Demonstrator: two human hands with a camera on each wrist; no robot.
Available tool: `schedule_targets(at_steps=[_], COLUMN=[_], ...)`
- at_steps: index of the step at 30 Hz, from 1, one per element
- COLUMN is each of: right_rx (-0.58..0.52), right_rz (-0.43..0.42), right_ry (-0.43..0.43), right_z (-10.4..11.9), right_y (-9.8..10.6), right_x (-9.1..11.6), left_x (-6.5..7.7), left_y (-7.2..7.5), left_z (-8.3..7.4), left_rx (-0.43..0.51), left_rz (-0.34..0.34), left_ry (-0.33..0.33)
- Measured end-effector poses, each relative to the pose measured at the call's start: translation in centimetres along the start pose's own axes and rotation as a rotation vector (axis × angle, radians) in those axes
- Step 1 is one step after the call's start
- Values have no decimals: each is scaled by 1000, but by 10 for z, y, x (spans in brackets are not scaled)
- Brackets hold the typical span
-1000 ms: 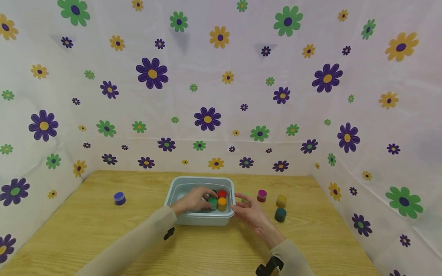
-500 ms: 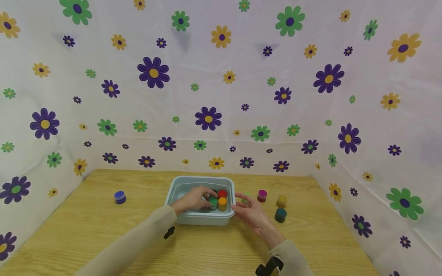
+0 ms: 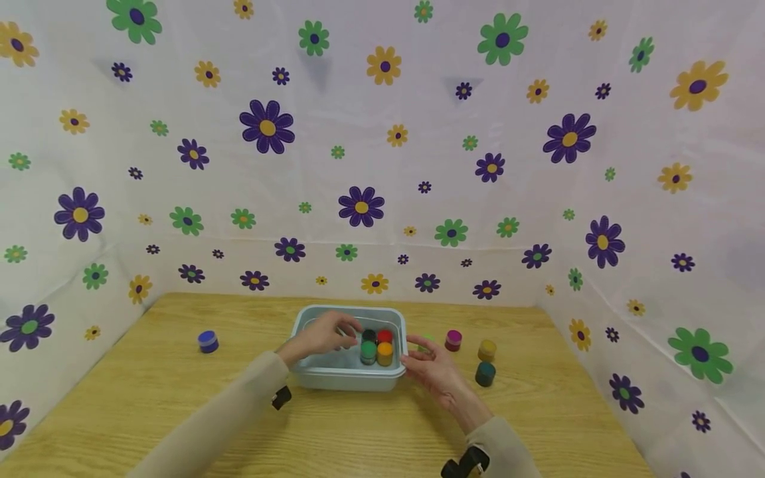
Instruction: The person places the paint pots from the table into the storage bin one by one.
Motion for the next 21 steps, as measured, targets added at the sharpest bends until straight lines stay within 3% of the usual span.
schedule_targets(at_steps=[4,10,21], right_rx=[12,6,23], right_rz=[-14,-7,-23], right_ry=[0,5,1], right_z=[0,0,0], right_y=[-1,-1,0], right_x=[1,1,0], left_x=[6,13,40], left_y=[11,34,81], left_z=[0,3,35], left_rx=[81,107,267], left_rz=[-55,-170,-114], left_ry=[-37,-75,58])
Point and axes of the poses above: each hand's wrist, its own x-axis away from the middle knuckle, its own y-axis out of the back of the hand, z = x × y, the point moved 3 cm from there along -x, towards the middle knuckle, and after that the axes turned 12 degrees about x, right-handed, at the moved point
